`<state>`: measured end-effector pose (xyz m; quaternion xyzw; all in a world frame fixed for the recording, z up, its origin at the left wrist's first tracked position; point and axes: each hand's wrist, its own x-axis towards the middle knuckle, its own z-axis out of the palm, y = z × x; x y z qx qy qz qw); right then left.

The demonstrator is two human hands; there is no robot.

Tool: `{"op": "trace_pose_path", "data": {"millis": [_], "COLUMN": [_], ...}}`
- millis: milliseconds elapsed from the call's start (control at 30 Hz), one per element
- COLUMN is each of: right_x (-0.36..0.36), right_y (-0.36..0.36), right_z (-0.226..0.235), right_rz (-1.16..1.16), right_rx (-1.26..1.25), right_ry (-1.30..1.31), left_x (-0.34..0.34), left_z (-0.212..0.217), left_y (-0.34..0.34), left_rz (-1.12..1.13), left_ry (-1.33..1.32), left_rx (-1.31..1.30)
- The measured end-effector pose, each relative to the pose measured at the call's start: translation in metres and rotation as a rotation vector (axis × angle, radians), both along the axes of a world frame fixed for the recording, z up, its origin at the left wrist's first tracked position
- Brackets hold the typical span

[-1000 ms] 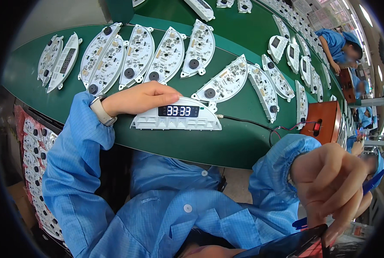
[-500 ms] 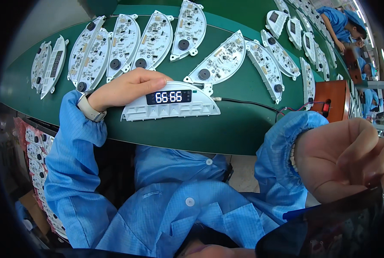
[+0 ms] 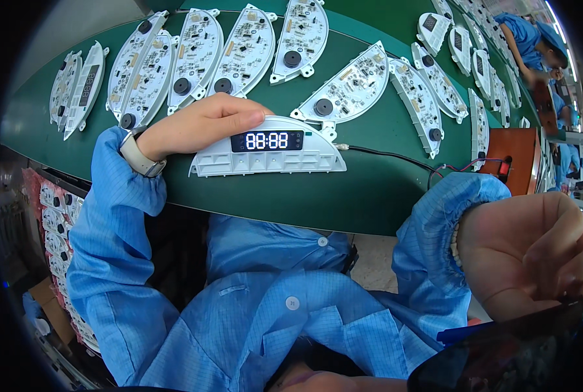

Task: The person tests digital display circuit boards by plugging in a power connector, pressing the front panel to light up the display and indicators, marking the board with a marker, and disconnecting the connector.

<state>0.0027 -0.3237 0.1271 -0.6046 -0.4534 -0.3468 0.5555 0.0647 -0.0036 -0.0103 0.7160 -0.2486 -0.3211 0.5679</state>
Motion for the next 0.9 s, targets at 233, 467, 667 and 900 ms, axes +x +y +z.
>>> {"op": "trace_pose_path", "data": {"millis": [233, 467, 667, 900], "right_x": [0.002, -0.001, 0.000, 0.000], "right_y": [-0.005, -0.007, -0.008, -0.008], "right_z": [0.001, 0.001, 0.000, 0.000], "right_rz": [0.003, 0.011, 0.014, 0.017], "right_rx": [-0.001, 0.004, 0.005, 0.007], "right_ry": [-0.011, -0.019, -0.018, -0.028], "left_x": [0.001, 0.001, 0.001, 0.000], "left_z": [-0.003, -0.004, -0.002, -0.002], "left_y": [0.001, 0.002, 0.001, 0.001], "left_rz": [0.003, 0.002, -0.005, -0.001], "left_ry": [-0.025, -0.037, -0.035, -0.043], "left_rx": [0.011, 0.042, 0.006, 0.022]}}
